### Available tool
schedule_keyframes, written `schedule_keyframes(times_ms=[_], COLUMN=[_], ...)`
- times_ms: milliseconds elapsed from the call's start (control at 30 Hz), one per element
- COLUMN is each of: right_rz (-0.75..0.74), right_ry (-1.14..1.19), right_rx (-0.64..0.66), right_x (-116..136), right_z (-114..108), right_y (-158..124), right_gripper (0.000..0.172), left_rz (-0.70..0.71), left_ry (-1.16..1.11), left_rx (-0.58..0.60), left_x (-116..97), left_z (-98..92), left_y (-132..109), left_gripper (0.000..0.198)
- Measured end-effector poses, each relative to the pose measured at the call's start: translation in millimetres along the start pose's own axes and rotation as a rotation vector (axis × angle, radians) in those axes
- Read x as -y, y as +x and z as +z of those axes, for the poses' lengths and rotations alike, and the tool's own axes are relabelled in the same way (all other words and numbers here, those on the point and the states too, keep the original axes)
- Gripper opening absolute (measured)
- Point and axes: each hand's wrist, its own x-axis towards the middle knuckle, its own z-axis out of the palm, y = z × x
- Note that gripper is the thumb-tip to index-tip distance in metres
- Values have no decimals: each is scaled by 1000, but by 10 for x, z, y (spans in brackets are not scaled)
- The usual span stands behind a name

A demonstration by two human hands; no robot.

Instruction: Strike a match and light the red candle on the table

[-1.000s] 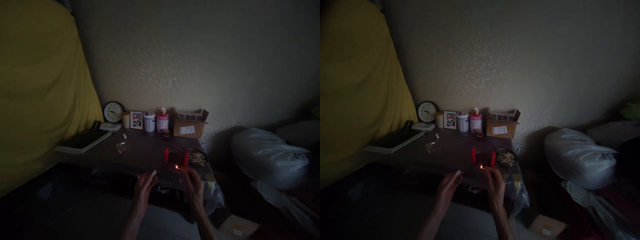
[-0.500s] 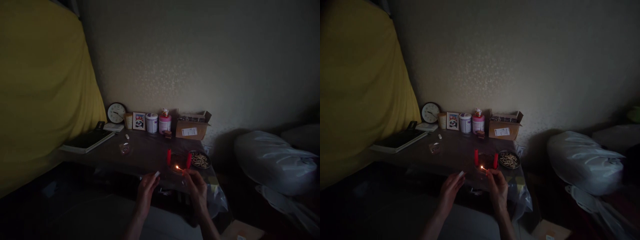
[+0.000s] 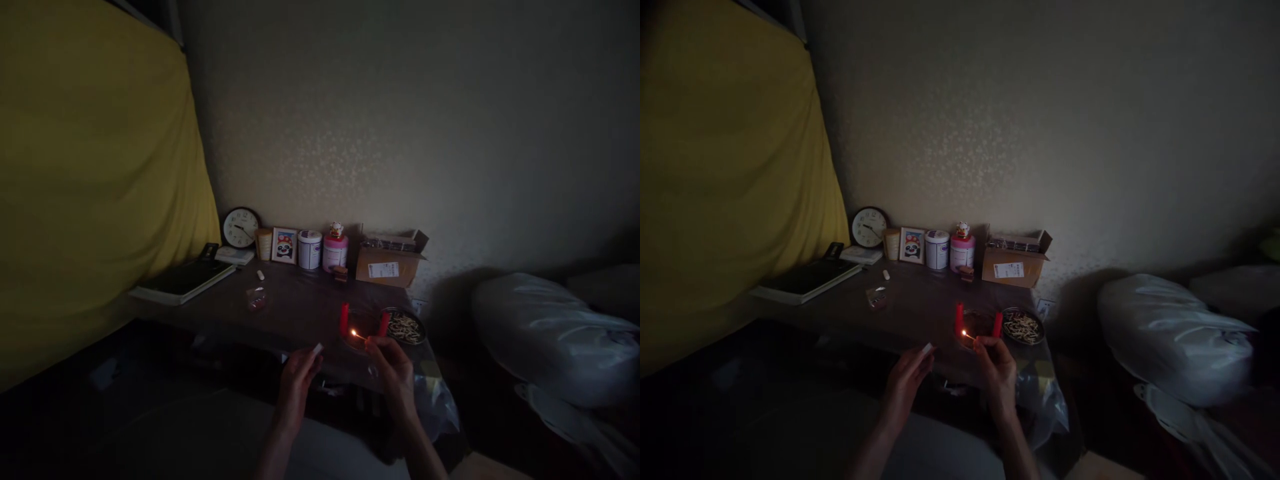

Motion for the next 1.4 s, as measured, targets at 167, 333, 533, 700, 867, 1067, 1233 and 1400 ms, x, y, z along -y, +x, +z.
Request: schedule_keyframes(times_ms=[167, 333, 533, 700, 867, 1067, 1233, 1400], right_rz=[-123, -147, -190, -211, -199, -173, -186, -207], right_ry=[-70, -151, -253, -297, -304, -272, -297, -316], right_rx=[-1, 19, 32, 11, -18, -52, -71, -89], right_x=[56, 26, 101, 146, 138, 108, 84, 45], right_z=[59, 92, 146, 175, 222, 299, 359, 404], right_y=[108, 216, 267, 328, 388, 417, 429, 460], right_gripper=[23, 22, 24, 25, 28, 33, 32, 32], left_rz=[-2, -7, -12, -12, -18, -36, -27, -7], left_ry=[-14, -22, -37, -56, -52, -65, -61, -50], left_rx=[-1, 0, 12, -6, -7, -35, -8, 19], left_x=[18, 23, 3, 16, 19, 55, 45, -22], left_z=[-23, -30, -14, -25, -24, -42, -39, 11], left_y=[13, 12, 6, 12, 14, 60, 42, -26], left_gripper=[29, 30, 27, 30, 29, 30, 32, 26])
